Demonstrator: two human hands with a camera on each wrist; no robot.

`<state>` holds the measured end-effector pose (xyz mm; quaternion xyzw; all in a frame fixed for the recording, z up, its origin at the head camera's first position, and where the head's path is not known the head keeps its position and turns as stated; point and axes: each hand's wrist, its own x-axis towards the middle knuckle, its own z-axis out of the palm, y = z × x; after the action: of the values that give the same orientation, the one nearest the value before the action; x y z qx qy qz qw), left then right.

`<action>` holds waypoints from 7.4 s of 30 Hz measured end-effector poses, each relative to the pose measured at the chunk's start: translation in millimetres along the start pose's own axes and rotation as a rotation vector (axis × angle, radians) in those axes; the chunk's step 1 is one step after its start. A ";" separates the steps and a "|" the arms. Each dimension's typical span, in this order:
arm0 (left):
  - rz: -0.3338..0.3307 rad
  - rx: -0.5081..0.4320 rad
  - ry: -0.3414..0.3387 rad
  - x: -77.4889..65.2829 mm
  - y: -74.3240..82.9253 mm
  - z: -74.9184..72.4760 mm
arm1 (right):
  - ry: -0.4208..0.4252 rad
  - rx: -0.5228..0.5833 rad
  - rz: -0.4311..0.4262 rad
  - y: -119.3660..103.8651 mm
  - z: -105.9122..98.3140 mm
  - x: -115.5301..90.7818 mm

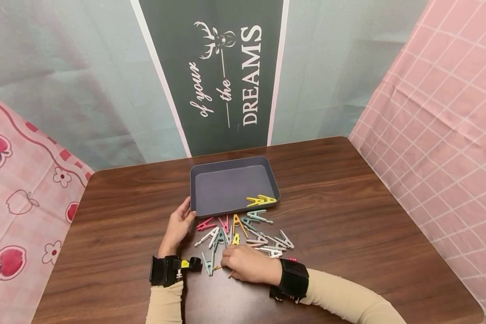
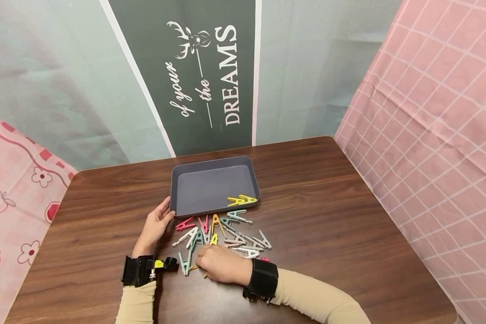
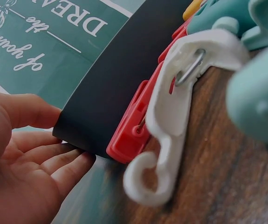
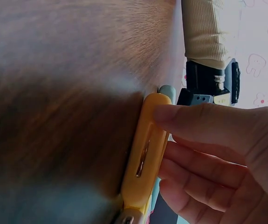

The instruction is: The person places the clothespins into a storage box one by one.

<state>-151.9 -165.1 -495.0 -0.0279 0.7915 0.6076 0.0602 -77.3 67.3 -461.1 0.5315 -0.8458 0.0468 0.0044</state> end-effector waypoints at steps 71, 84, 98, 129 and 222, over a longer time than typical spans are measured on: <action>0.003 0.012 -0.010 -1.3 3.6 1.6 | 0.112 0.242 0.061 42.7 -40.3 7.0; 0.005 0.002 -0.005 -0.7 3.1 -0.1 | 0.103 0.219 0.061 55.1 -42.1 24.4; 0.012 -0.007 -0.007 -0.7 1.4 0.5 | 0.112 0.197 0.102 75.3 -53.5 30.2; 0.010 0.001 -0.002 -0.2 0.9 -0.1 | 0.139 0.387 0.344 113.9 -51.6 49.9; 0.026 -0.064 -0.002 -0.1 -1.6 -2.5 | 0.208 0.260 0.250 102.5 -26.1 17.7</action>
<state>-151.8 -167.9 -495.9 -0.0191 0.7718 0.6334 0.0522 -178.3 97.8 -441.7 0.4108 -0.8869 0.2105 0.0171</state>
